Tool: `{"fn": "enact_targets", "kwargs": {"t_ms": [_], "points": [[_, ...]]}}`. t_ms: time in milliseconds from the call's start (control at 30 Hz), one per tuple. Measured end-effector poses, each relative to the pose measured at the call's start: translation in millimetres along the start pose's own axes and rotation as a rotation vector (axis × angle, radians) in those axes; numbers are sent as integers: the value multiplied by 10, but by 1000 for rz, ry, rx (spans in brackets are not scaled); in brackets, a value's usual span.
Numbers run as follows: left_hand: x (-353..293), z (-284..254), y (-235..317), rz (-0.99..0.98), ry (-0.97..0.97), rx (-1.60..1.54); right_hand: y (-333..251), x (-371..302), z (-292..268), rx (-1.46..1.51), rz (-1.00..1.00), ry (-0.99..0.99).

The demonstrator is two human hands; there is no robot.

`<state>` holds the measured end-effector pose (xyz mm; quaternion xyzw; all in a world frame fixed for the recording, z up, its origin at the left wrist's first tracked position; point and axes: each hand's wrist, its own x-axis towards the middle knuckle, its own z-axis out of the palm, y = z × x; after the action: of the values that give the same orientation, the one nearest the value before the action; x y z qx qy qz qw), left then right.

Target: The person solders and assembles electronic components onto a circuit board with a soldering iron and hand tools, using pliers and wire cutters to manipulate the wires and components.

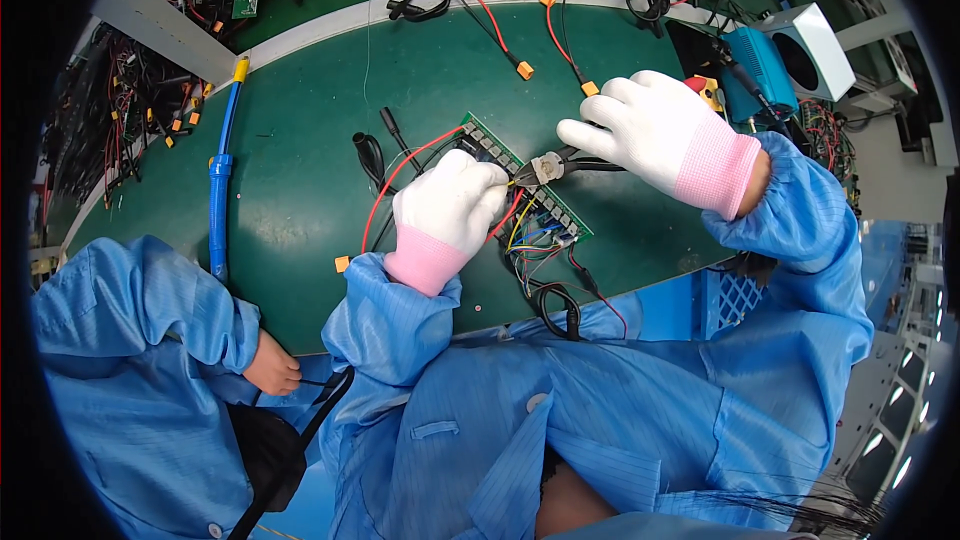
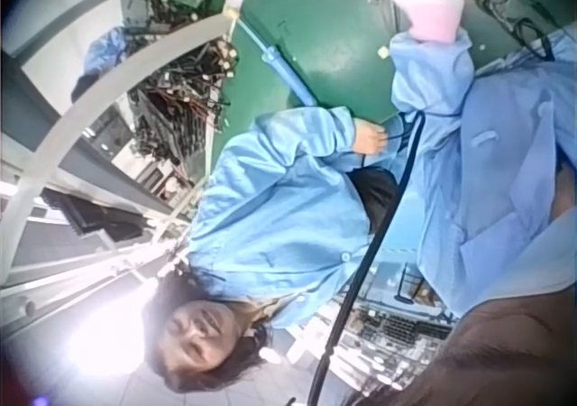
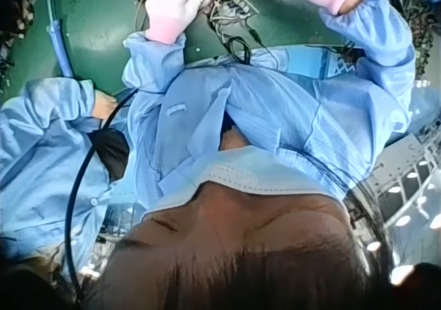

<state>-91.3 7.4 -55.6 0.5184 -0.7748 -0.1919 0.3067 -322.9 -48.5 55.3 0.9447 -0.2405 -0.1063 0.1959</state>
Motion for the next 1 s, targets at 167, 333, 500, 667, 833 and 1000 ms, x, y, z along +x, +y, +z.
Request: {"fn": "enact_targets", "kwargs": {"t_ms": [167, 333, 500, 667, 833, 1000], "points": [[-6, 9, -12, 7, 10, 3, 9, 1, -2, 23, -1, -20], [-17, 27, -45, 31, 34, -25, 65, -6, 6, 125, -17, -65], [-24, 41, -54, 57, 63, -67, 116, -28, 45, 232, -43, -93], [-24, 67, -62, 81, 121, -91, 154, -65, 113, 352, -41, -98], [-17, 84, -72, 125, 211, -133, 172, -163, 236, 592, -19, -89], [-40, 97, -62, 89, 265, -237, 120, -207, 359, 864, 48, -67]]}}
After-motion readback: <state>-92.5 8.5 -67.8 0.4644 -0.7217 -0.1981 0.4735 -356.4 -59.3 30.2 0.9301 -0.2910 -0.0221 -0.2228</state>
